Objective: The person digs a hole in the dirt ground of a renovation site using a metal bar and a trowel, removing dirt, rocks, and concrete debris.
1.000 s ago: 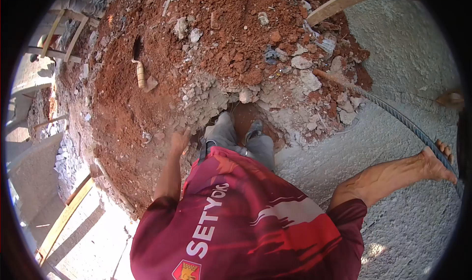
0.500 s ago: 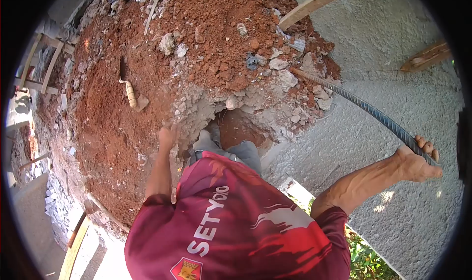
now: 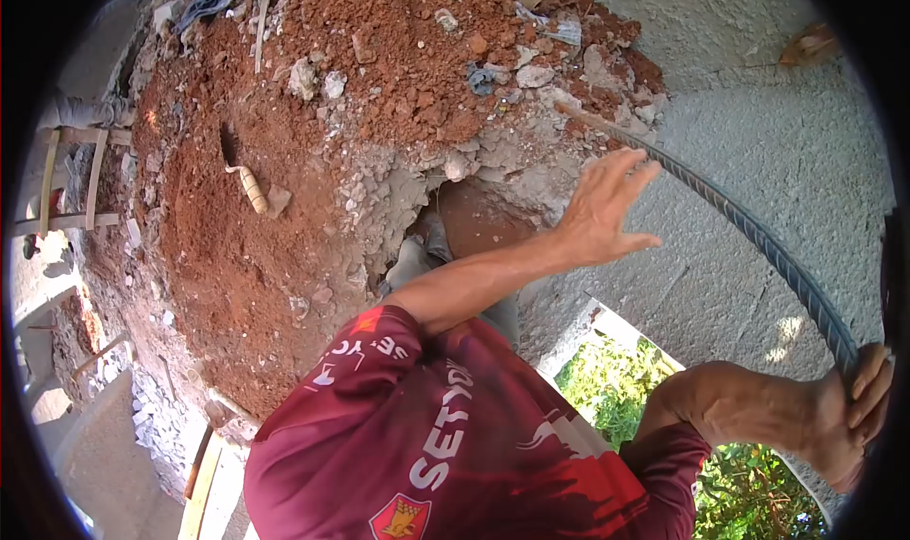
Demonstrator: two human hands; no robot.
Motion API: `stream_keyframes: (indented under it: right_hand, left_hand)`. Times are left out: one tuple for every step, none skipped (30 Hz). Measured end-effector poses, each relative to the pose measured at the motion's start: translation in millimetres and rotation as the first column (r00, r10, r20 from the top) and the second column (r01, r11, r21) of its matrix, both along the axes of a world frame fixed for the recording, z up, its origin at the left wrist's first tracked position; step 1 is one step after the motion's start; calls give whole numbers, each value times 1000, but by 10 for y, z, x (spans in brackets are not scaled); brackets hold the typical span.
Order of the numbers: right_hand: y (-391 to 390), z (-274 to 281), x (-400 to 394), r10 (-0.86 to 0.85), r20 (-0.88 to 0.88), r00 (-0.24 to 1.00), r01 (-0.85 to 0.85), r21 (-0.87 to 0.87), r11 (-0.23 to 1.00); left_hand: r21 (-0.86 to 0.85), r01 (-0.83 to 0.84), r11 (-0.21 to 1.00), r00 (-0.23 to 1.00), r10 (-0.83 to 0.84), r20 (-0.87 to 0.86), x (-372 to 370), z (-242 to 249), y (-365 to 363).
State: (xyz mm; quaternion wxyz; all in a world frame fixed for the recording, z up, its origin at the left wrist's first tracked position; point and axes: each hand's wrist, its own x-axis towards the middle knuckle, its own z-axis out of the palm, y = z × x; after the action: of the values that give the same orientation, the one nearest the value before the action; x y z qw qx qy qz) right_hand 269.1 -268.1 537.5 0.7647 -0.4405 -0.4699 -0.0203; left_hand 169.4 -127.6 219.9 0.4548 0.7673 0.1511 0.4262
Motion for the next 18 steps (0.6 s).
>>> stream_keyframes:
  right_hand:
    - [-154, 136, 22, 17, 56, 998, -18, 4, 1000]
    - [-276, 199, 25, 32, 81, 996, -32, 2, 999]
    - [-397, 266, 28, 47, 106, 993, -47, -1, 999]
    - [-472, 262, -8, 31, 15, 999, -32, 45, 998]
    - [-536, 185, 8, 98, -26, 995, -98, -4, 995]
    - [-535, 96, -13, 159, -72, 985, -163, -52, 985]
    - [-537, 9, -31, 213, -122, 969, -225, -98, 969]
    - [-532, -128, -38, 201, -225, 954, -231, -115, 966]
    - [-487, -267, -53, 186, -324, 927, -240, -133, 962]
    - [-433, -396, -55, 170, -421, 891, -255, -155, 954]
    - [-384, -524, -56, 149, -507, 849, -269, -173, 948]
    - [-338, -645, -51, 125, -586, 801, -285, -190, 940]
    - [-296, -768, -38, 101, -661, 744, -307, -203, 930]
    - [-271, -898, -21, 325, -712, 623, -531, -79, 844]
    - [-305, -999, -32, 324, -719, 614, -532, -74, 843]
    - [-362, -1093, -50, 360, -694, 624, -550, -62, 833]
    - [-413, -1180, -63, 388, -671, 632, -560, -49, 827]
    - [-447, -1232, -66, 307, -644, 700, -513, -155, 845]
  left_hand:
    - [-6, 0, 1000, 1000, 0, 14, 95, 140, -101]
    - [-33, -46, 998, 990, 50, 131, 159, 246, -195]
    - [-65, -89, 994, 966, 102, 236, 200, 278, -259]
    - [-72, -92, 993, 968, 106, 227, 218, 233, -308]
    - [-115, 29, 993, 985, -9, 173, 207, 150, -374]
    - [-166, 149, 975, 984, -130, 121, 180, 54, -444]
    - [-170, 152, 974, 985, -136, 102, 151, -41, -516]
    - [-177, 129, 976, 987, -110, 116, 119, -145, -595]
    - [-186, 105, 977, 988, -81, 132, 84, -258, -688]
    - [-231, 116, 966, 993, -105, 58, 27, -398, -792]
    - [-234, 123, 965, 992, -113, 52, -10, -533, -880]
    - [-258, 112, 960, 994, -109, 25, -37, -652, -957]
    - [-281, 95, 955, 995, -100, -5, -66, -730, -1003]
    - [-286, 92, 954, 995, -100, -14, -102, -810, -1055]
    - [-289, 90, 953, 993, -109, -47, -141, -872, -1079]
    - [-293, 90, 952, 989, -119, -84, -161, -937, -1112]
    - [-300, 93, 949, 986, -129, -103, -166, -1016, -1143]
    - [-309, 91, 947, 987, -128, -101, -172, -1104, -1158]
